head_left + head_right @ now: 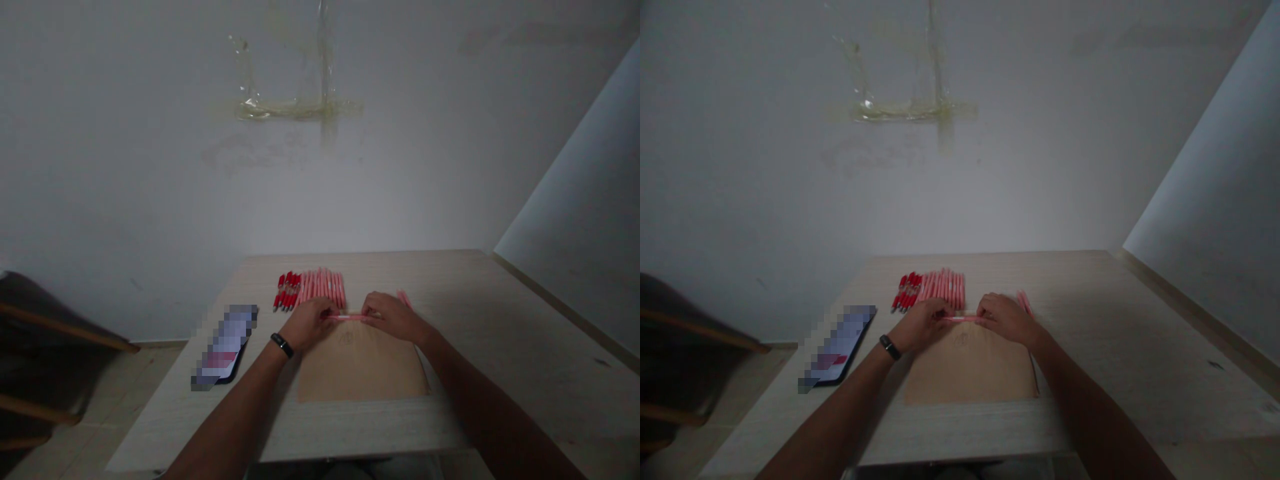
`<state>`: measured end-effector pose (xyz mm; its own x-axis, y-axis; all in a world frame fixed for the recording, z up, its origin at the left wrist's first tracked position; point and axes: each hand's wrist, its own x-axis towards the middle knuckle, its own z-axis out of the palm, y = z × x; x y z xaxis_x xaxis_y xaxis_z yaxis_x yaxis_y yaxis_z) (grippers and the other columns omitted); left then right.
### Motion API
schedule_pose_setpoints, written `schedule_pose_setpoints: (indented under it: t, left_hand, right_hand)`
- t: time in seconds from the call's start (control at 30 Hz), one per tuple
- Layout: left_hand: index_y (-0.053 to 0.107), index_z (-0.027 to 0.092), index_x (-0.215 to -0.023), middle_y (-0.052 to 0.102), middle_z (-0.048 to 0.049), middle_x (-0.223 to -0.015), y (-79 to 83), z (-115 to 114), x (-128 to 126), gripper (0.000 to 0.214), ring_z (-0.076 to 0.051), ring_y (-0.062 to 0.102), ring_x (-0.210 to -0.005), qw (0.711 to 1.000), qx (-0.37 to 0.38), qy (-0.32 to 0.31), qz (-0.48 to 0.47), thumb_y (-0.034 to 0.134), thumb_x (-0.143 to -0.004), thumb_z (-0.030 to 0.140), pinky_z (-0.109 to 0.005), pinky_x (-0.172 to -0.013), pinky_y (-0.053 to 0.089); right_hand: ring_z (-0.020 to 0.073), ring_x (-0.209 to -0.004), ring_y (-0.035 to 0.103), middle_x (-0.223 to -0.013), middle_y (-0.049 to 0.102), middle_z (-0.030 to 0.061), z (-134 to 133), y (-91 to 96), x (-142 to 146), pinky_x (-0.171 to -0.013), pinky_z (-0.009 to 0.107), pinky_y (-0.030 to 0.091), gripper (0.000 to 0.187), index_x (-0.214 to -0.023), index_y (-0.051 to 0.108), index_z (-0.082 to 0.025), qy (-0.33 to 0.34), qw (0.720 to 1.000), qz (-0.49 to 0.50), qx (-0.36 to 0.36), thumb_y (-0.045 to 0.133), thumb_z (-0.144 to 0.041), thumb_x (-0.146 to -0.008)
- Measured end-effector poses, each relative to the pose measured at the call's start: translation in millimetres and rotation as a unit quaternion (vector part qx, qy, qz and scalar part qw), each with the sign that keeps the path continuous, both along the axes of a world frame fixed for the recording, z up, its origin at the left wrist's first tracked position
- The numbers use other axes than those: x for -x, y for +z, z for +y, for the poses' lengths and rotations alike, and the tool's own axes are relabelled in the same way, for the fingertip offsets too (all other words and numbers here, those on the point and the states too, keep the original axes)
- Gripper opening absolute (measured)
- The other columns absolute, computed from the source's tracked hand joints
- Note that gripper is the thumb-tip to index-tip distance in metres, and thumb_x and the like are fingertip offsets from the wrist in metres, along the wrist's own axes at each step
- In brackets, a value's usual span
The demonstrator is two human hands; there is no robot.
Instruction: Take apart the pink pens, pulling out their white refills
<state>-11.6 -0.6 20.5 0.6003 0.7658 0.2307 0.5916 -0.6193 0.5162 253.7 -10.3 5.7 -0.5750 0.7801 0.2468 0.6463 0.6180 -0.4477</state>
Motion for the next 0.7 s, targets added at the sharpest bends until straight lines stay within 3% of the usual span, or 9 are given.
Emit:
schedule_pose_setpoints:
  t: [0.1, 0.3, 0.57, 0.7]
  left_hand:
    - [0.064, 0.016, -0.085, 0.066, -0.0036, -0.088, -0.2, 0.2, 0.3, 0.013, -0.015, 0.056, -0.079, 1.000, -0.002, -0.003, -0.002, 0.063, -0.087, 0.030, -0.023, -0.068, 0.038]
    - [0.065, 0.017, -0.084, 0.065, -0.0025, -0.084, -1.5, 0.2, -0.4, 0.015, -0.015, 0.055, -0.077, 1.000, -0.004, -0.001, 0.002, 0.064, -0.087, 0.031, -0.023, -0.066, 0.036]
    - [0.064, 0.016, -0.083, 0.064, -0.0032, -0.084, 0.3, -0.5, -0.3, 0.020, -0.015, 0.055, -0.075, 1.000, -0.002, 0.006, 0.007, 0.062, -0.088, 0.035, -0.024, -0.067, 0.037]
    - [0.065, 0.016, -0.084, 0.065, -0.0036, -0.084, 1.2, -1.2, -0.8, 0.022, -0.015, 0.055, -0.077, 1.000, -0.001, 0.003, 0.002, 0.060, -0.089, 0.036, -0.024, -0.067, 0.037]
  right_hand:
    - [0.0185, -0.087, 0.056, -0.090, 0.063, 0.0049, 0.0, 0.7, 0.1, -0.077, 0.029, 0.040, 0.019, -0.089, 0.062, -0.019, 0.005, 1.000, 0.000, 0.004, 0.055, -0.035, -0.096]
    - [0.0178, -0.083, 0.056, -0.090, 0.062, 0.0024, -0.7, -3.1, 0.4, -0.073, 0.028, 0.039, 0.020, -0.089, 0.059, -0.019, -0.029, 1.000, 0.000, -0.002, 0.073, -0.032, -0.083]
    - [0.0184, -0.087, 0.056, -0.089, 0.063, 0.0045, -0.3, 0.1, -0.3, -0.078, 0.029, 0.040, 0.020, -0.089, 0.061, -0.019, 0.010, 1.000, -0.017, -0.015, 0.052, -0.034, -0.098]
    - [0.0187, -0.086, 0.056, -0.092, 0.063, 0.0037, -1.1, -2.3, 0.7, -0.076, 0.029, 0.040, 0.018, -0.093, 0.061, -0.020, -0.011, 1.000, -0.007, -0.009, 0.065, -0.036, -0.089]
